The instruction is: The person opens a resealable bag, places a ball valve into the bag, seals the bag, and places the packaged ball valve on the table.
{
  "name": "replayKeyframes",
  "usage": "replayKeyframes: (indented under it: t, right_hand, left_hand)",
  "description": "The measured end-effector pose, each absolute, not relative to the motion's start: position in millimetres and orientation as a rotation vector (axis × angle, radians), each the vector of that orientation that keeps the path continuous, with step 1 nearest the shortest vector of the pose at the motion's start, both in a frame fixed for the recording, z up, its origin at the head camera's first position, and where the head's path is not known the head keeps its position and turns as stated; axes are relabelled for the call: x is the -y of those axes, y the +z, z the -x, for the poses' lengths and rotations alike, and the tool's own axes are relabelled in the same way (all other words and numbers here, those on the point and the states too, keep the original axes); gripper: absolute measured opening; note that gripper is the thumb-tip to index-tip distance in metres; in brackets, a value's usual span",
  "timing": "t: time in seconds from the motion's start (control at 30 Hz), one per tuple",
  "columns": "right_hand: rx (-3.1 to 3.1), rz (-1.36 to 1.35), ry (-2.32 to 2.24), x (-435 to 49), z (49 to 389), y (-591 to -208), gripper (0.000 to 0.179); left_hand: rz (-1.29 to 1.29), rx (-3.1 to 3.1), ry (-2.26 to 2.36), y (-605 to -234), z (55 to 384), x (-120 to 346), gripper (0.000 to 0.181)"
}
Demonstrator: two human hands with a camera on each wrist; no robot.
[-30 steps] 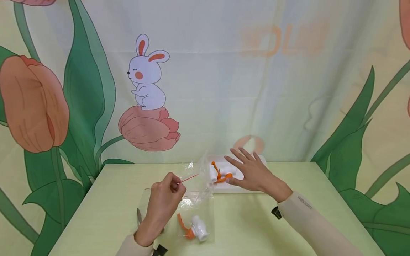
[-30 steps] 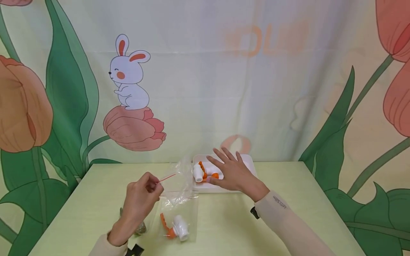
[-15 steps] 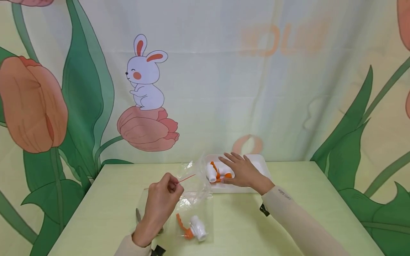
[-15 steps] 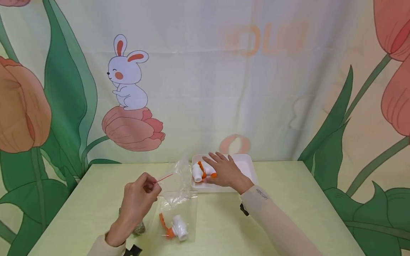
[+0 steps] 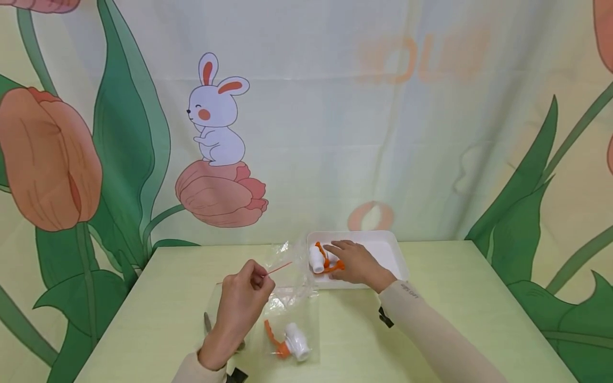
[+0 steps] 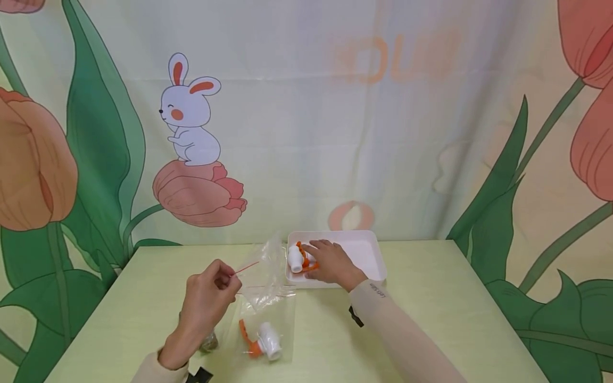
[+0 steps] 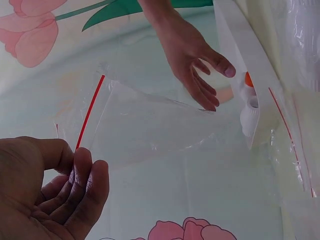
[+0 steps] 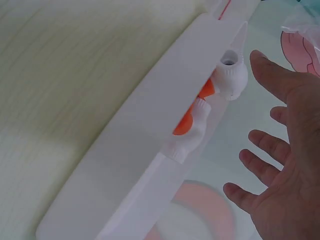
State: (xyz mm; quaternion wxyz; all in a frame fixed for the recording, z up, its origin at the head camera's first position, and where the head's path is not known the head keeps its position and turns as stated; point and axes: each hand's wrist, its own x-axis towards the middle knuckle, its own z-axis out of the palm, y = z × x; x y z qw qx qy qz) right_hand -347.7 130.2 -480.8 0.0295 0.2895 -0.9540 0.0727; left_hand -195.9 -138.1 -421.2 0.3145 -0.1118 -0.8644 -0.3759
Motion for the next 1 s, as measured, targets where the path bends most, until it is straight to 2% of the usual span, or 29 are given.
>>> replayKeyframes:
  t: [0.5,0.63,1.0]
  right_hand:
    - [2.970,-0.940,0.308,-118,354,-501,0.037]
    - [2.996,-0.934,0.333,-114,354,-503,0.033]
    - [2.960,-0.945,-0.006,-110,364,-515,0.015]
  left_hand:
    - [0.273,2.324,-1.028,-422,195,139,0.012]
    - [0.268,2.332,-1.033,-424,195,139,0.013]
    - [0.263,2.344,-1.030,-424,196,139,0.012]
